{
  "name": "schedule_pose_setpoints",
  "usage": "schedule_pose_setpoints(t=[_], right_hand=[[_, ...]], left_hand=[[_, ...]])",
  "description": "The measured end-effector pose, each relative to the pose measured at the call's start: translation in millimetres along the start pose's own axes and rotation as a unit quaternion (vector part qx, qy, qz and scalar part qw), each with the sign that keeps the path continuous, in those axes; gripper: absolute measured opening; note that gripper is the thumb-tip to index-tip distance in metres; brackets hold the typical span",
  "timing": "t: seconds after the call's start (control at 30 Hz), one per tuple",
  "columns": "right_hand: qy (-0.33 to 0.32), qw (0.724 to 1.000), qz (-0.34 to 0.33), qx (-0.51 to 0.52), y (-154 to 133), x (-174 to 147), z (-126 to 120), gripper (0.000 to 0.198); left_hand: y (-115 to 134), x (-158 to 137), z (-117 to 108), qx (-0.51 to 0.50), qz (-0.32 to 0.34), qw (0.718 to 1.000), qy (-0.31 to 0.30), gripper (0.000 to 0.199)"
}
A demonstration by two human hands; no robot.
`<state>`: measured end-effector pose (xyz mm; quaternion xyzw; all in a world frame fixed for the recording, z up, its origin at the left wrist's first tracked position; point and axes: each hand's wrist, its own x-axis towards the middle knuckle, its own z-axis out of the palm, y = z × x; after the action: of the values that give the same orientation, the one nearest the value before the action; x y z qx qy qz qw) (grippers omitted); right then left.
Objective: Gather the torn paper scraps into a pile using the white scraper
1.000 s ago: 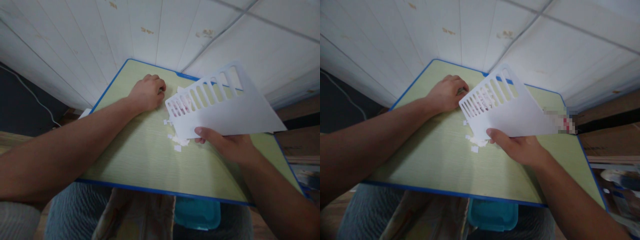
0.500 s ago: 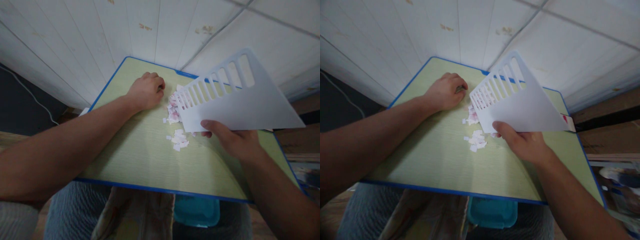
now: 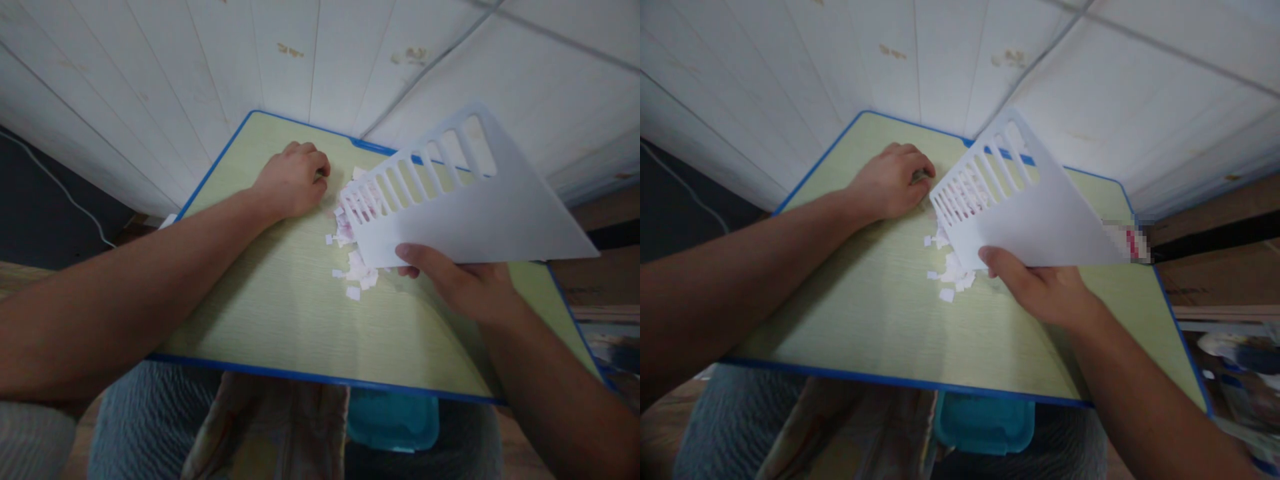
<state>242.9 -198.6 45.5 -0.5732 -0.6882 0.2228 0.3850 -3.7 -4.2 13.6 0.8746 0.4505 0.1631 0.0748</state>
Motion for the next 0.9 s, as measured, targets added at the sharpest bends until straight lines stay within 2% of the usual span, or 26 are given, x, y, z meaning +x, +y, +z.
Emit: schedule_pose_setpoints(t=[0.13,0.33,0.63,0.9], right_hand=[[0.011,1.000,-0.018,-0.013,4,3,-1,0.032],[0.035,0.999,0.000,-0.017,4,4,0,0.031],[-0.038,0.999,0.028,0.019,-8,1,1,0.029],[0.031,0.993,0.083,0.078,-10,3,2,0.031]], left_hand=[[-4,1,4,-0.013,0.000,1.000,0.012,0.032],[-12,2,11,-0.008,0.025,0.999,0.038,0.031],[-10,3,8,-0.021,0.025,0.999,0.022,0.031],[-11,2,9,-0.007,0.029,0.999,0.030,0.029]])
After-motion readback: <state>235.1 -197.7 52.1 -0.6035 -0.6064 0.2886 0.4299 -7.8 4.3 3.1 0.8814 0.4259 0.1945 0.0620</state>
